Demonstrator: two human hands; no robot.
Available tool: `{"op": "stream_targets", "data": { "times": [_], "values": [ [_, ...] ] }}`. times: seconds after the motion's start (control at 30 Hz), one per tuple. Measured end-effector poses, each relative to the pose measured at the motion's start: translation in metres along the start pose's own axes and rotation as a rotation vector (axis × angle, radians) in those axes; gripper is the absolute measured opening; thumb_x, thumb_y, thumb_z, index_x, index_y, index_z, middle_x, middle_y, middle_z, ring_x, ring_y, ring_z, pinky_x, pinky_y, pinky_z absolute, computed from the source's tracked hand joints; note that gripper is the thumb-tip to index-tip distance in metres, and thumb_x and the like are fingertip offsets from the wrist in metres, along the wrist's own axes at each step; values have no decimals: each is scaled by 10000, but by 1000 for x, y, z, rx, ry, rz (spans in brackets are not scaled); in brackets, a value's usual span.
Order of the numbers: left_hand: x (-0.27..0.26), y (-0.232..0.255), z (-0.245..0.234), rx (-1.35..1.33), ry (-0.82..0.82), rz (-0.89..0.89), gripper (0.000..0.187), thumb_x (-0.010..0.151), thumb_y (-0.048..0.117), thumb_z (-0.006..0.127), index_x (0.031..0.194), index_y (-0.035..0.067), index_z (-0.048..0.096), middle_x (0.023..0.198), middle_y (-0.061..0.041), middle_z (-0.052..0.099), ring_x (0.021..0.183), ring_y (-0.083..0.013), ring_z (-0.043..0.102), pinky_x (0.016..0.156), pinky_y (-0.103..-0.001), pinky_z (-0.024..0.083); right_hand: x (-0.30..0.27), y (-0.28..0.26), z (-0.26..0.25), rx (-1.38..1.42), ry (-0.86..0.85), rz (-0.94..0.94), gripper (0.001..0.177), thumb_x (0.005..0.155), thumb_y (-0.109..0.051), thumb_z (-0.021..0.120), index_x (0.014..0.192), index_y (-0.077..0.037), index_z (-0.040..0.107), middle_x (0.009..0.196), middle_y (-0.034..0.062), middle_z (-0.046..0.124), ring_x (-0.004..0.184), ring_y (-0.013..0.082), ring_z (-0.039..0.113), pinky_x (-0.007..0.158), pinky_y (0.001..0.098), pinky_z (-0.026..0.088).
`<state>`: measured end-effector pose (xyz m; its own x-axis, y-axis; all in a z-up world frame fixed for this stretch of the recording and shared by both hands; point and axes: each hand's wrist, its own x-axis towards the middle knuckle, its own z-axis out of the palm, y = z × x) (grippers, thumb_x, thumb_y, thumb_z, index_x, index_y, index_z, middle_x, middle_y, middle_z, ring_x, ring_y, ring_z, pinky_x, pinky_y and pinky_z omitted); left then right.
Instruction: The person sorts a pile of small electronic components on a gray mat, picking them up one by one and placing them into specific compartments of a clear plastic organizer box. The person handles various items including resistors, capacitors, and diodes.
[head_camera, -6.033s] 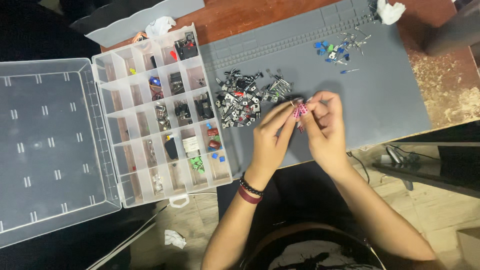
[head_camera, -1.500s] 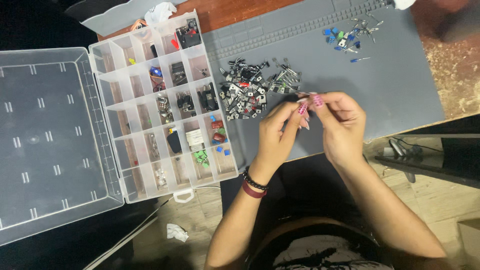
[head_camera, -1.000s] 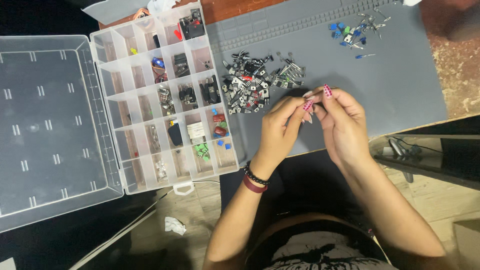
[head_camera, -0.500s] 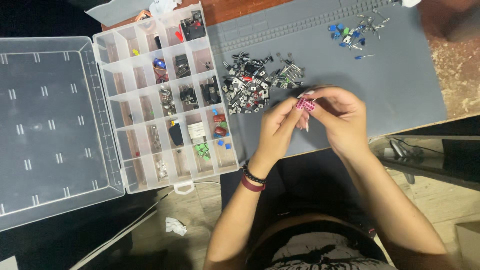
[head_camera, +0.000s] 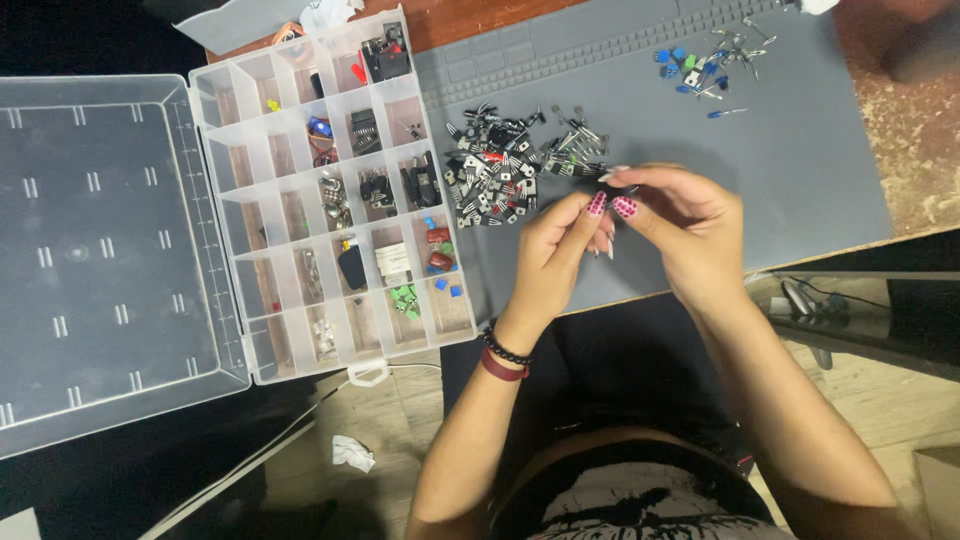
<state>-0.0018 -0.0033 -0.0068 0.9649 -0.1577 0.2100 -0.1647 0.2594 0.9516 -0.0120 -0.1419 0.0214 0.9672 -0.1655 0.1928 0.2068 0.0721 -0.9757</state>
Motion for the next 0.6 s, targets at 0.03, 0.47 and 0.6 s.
{"op": "stream_targets", "data": {
  "times": [0.03,0.47,0.6],
  "values": [
    [0,1,0,1,1,2,289,1070,200,545,870,52,692,626,-88,645,631,-122,566,648,-268,516,0,-2,1,1,-1,-1,232,888,84,775,1109,90,706,1053,177,709,1091,230,670,984,321,530],
    [-3,17,-1,234,19,114,179,1083,180,522,996,103,657,760,-19,651,742,-134,615,770,-287,504,-6,-5,10,-162,52,-32,143,996,48,756,1132,15,729,1105,163,718,1070,199,704,983,296,563],
    [-5,15,-1,320,-11,143,202,1115,236,464,1085,113,621,846,32,638,862,-144,598,871,-302,485,-13,-2,17,73,155,47,495,1004,12,691,1470,18,524,987,48,714,1208,277,723,1229,403,547]
  ]
}}
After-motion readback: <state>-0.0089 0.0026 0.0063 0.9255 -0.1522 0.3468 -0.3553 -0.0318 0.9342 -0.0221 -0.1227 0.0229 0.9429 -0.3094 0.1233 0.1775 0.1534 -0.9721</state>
